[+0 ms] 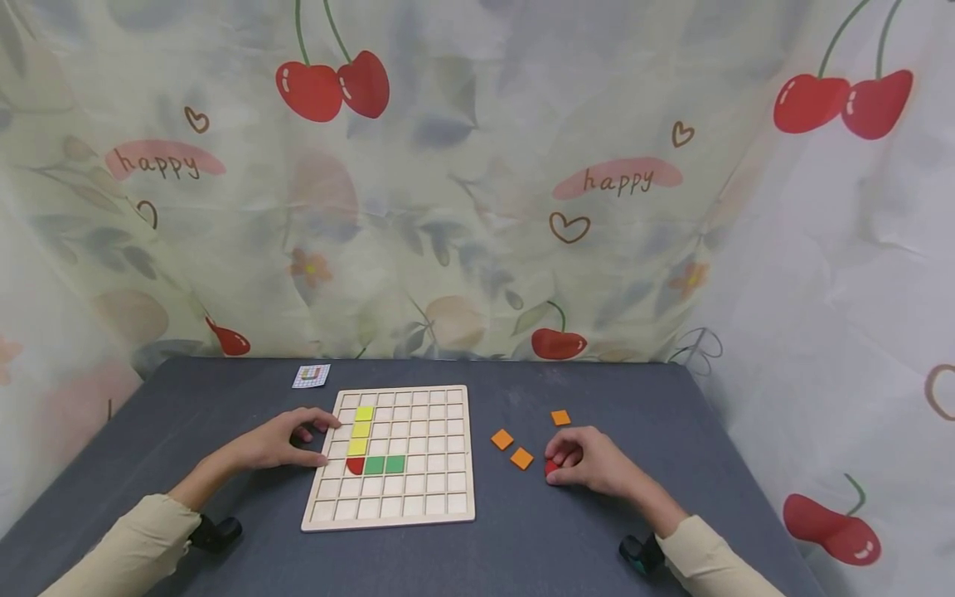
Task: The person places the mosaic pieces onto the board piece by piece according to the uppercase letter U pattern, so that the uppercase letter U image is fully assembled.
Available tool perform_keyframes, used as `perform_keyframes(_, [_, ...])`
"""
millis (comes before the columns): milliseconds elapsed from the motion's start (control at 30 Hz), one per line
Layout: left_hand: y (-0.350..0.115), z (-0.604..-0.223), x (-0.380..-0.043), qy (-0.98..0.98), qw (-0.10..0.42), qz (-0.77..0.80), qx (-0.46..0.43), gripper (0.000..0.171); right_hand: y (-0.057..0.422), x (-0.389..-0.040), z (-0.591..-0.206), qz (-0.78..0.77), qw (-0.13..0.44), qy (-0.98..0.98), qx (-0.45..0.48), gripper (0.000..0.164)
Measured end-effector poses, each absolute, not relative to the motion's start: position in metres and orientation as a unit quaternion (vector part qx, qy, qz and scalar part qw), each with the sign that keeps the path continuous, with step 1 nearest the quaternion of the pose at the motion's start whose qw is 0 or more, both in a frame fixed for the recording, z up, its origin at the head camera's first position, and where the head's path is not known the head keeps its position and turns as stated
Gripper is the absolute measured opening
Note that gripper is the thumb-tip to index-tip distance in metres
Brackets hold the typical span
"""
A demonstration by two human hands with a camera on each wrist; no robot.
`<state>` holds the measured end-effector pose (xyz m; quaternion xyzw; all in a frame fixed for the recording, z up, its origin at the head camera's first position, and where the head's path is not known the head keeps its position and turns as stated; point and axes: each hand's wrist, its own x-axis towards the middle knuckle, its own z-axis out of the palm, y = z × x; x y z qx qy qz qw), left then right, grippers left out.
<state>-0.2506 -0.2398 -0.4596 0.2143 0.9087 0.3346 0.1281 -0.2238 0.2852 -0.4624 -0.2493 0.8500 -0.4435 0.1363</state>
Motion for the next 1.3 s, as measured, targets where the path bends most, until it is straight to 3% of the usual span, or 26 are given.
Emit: perform_keyframes(1300, [-0.240, -0.457, -0.251, 0.905, 0.130, 0.337, 0.222, 0.054, 0.288, -0.227, -0.454, -0.465, 0.157, 0.817, -0.304, 0.016])
